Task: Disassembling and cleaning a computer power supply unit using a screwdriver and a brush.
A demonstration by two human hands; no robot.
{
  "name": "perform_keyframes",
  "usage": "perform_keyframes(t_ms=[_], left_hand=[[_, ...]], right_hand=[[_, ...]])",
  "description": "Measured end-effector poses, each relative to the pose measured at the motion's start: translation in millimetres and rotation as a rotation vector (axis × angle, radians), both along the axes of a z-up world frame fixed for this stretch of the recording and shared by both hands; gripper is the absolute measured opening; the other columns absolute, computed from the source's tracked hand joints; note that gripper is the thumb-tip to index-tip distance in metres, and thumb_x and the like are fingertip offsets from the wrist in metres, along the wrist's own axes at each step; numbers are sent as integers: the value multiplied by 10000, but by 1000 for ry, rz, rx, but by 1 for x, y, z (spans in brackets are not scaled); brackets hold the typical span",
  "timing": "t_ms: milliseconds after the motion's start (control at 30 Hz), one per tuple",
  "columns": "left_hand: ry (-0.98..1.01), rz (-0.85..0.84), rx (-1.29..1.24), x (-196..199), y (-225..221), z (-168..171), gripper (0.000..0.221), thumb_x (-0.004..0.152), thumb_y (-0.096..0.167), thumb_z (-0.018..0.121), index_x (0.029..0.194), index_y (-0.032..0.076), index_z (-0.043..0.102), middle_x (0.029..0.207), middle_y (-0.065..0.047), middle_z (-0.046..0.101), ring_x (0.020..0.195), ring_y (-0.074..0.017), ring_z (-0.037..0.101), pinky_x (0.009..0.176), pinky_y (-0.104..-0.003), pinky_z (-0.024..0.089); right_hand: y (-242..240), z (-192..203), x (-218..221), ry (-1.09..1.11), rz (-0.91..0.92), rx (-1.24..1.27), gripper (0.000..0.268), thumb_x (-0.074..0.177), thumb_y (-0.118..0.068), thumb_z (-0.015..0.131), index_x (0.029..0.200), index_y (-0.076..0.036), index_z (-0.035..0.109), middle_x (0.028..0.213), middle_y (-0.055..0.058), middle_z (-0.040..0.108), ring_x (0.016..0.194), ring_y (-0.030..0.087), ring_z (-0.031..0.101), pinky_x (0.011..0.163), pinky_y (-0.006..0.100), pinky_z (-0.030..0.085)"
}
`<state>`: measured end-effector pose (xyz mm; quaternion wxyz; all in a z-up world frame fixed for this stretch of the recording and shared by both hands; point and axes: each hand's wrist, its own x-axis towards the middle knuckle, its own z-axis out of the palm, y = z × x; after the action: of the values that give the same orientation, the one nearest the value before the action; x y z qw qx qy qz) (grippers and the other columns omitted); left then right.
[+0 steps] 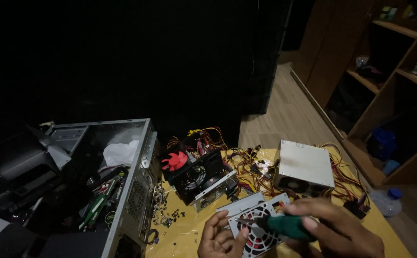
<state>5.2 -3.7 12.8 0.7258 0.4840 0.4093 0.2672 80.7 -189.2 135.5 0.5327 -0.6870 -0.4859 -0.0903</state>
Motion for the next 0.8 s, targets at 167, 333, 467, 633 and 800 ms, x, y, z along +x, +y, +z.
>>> perform_keyframes(t_ms=[167, 333, 467, 633, 800], left_hand=[[-133, -51, 318, -1, -4, -11, 429, 790, 226, 874, 1208, 136, 832, 938, 0, 794, 472, -98, 361, 464, -352, 366], [-33, -1, 334, -1, -6, 9, 246, 788, 227, 874, 1006, 138, 943, 936, 34, 788, 481, -100, 353, 430, -302, 338], [-14, -35, 404, 0, -3, 4, 249, 814, 289, 836, 1019, 192, 937, 932, 49, 785, 455, -104, 358, 445, -333, 325], [12, -39, 465, 1, 0, -3, 258, 813, 300, 834, 1034, 208, 931, 890, 62, 787, 428, -82, 340, 422, -301, 308], [7, -32, 505, 2, -1, 5, 213, 823, 268, 822, 989, 193, 933, 917, 59, 797, 411, -83, 343, 409, -297, 320]], right_hand=[[15, 31, -16, -5, 150, -119, 648, 816, -84, 786, 1421, -134, 559, 1406, 127, 755, 1361, 310, 759, 1118, 450, 564], [13, 27, -25, -233, -148, -54, 624, 731, -161, 812, 1327, -122, 633, 1260, 85, 758, 1218, 247, 780, 1104, 388, 666], [10, 21, -17, -130, -24, -176, 891, 714, -54, 860, 1494, -211, 460, 1436, 96, 719, 1347, 291, 736, 1165, 496, 503], [17, 22, -22, -255, -217, -28, 526, 849, -102, 701, 1357, -176, 586, 1331, 71, 736, 1222, 232, 799, 1110, 378, 636], [10, 16, -10, -180, -125, -16, 653, 809, -125, 739, 1418, -164, 509, 1321, 137, 716, 1228, 262, 772, 1050, 394, 665]])
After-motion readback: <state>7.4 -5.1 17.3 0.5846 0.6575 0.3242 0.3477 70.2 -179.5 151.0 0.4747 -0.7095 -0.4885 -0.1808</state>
